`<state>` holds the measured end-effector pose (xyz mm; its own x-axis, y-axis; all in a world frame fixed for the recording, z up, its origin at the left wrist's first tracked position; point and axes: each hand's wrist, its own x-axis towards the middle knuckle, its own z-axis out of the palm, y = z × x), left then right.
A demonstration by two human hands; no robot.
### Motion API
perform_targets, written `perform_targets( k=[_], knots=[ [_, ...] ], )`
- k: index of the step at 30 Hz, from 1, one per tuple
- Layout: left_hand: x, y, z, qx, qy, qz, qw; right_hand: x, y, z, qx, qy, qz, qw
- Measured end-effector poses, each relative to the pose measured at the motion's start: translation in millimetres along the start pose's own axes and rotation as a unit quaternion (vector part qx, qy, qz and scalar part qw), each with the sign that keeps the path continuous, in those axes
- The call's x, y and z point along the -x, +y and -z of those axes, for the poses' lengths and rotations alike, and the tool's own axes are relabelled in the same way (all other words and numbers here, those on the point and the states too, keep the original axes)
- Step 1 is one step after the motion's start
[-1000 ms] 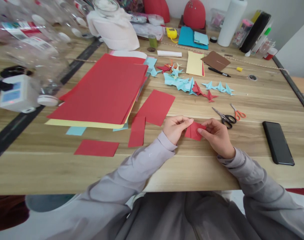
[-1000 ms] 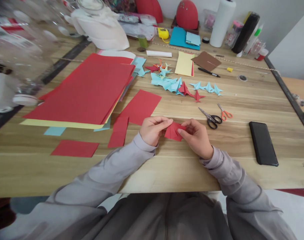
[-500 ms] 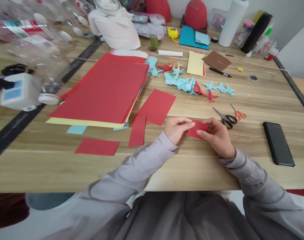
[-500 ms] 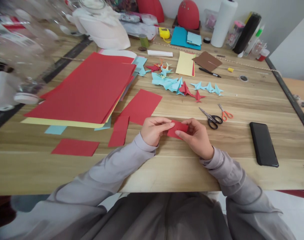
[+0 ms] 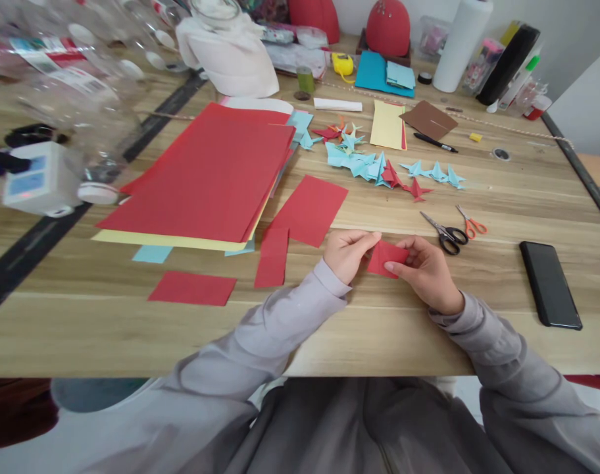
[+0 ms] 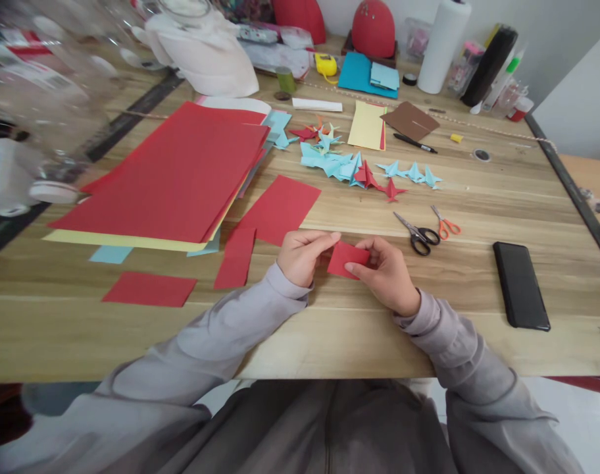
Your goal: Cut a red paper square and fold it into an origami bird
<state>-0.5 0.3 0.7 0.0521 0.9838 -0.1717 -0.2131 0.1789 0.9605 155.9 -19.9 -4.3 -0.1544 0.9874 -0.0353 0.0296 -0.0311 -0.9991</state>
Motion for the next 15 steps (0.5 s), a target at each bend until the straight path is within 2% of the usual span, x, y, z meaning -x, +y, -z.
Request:
perform_targets(
  k=[5,10,15],
  knots=[
    [-1.8,-1.2,-1.7,0.053,0.009,0.032,0.998,-0.4,-3.1,0.9,-0.016,0.017,-0.014,1.000],
    [-0.6,0.5,-2.2,-0.012,0.005,-0.053,0.998,-0.3,-5.4,0.4,-0.038,0.012,-0.018,0.999],
    [-2.5,-3.1,-0.9,-0.009,0.025,-0.068,0.997,0.7,-4.5,-0.9,-0.028,0.048,0.019,0.998]
  ],
)
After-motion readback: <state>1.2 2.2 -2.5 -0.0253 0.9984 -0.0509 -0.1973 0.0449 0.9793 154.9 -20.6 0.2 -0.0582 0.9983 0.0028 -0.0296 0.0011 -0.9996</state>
